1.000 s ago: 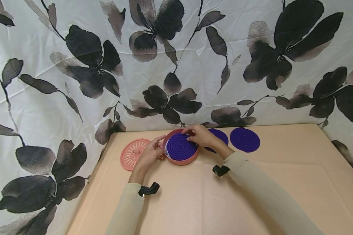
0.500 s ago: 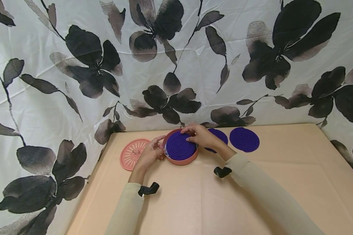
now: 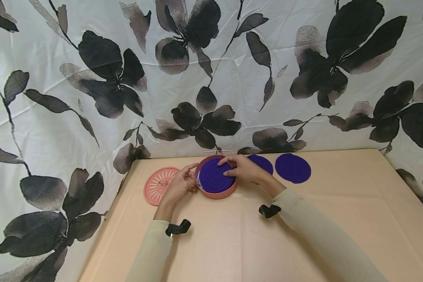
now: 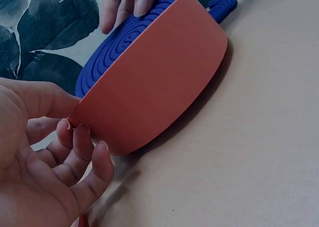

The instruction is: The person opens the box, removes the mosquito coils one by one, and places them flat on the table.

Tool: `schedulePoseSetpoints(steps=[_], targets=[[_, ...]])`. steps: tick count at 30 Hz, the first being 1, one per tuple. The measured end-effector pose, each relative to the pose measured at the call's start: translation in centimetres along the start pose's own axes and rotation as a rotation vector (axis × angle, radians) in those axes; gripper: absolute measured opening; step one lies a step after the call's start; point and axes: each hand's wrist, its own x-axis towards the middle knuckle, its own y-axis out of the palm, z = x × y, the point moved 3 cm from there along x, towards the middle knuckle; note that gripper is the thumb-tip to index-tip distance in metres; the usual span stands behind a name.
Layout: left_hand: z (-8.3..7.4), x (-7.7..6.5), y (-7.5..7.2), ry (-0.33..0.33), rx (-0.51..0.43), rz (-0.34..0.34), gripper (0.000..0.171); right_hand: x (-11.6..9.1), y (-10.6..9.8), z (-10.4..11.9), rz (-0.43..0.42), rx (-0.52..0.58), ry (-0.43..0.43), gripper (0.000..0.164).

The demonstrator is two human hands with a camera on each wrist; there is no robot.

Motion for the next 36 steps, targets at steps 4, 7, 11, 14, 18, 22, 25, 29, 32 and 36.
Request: schedulePoseSetpoints(steps=[4,7,11,14,18,22,25,29,32,36], targets=[[0.0,0.0,0.0,-0.001,0.0,-0.001,0.064,0.1,0.1,-0.6,-0.012,0.011,0.015,0.035],[0.0,0.0,0.0,-0.007,0.005,-0.008,0.064,0.1,0.2,-0.6,-0.012,0.006,-0.004,0.035],[0.1,0.1,0.1,-0.015,0.015,-0.017,0.064,0.2,0.2,-0.6,-0.004,0.011,-0.021,0.036],[0.2,0.1,0.1,-0.02,0.011,-0.021,0.063,0.2,0.2,-0.7,0.003,0.032,-0.02,0.037],[0.2,0.2,0.1,-0.015,0.007,-0.019,0.063,0.3,0.1,-1.0,0.008,0.056,-0.015,0.039],[0.1,0.3,0.1,-0.005,0.016,-0.015,0.063,0.3,0.0,-1.2,0.014,0.075,-0.013,0.041],[0.1,0.3,0.1,-0.007,0.018,-0.015,0.063,0.5,0.0,-1.2,0.013,0.066,-0.016,0.041],[0.1,0.3,0.1,-0.017,0.015,-0.018,0.063,0.6,0.0,-1.3,-0.003,0.016,-0.024,0.038],[0.0,0.3,0.1,-0.02,0.015,-0.022,0.063,0.7,0.0,-1.2,-0.017,-0.016,-0.031,0.035],[0.0,0.3,0.2,-0.025,0.015,-0.032,0.063,0.7,-0.1,-1.0,-0.027,-0.019,-0.036,0.032]])
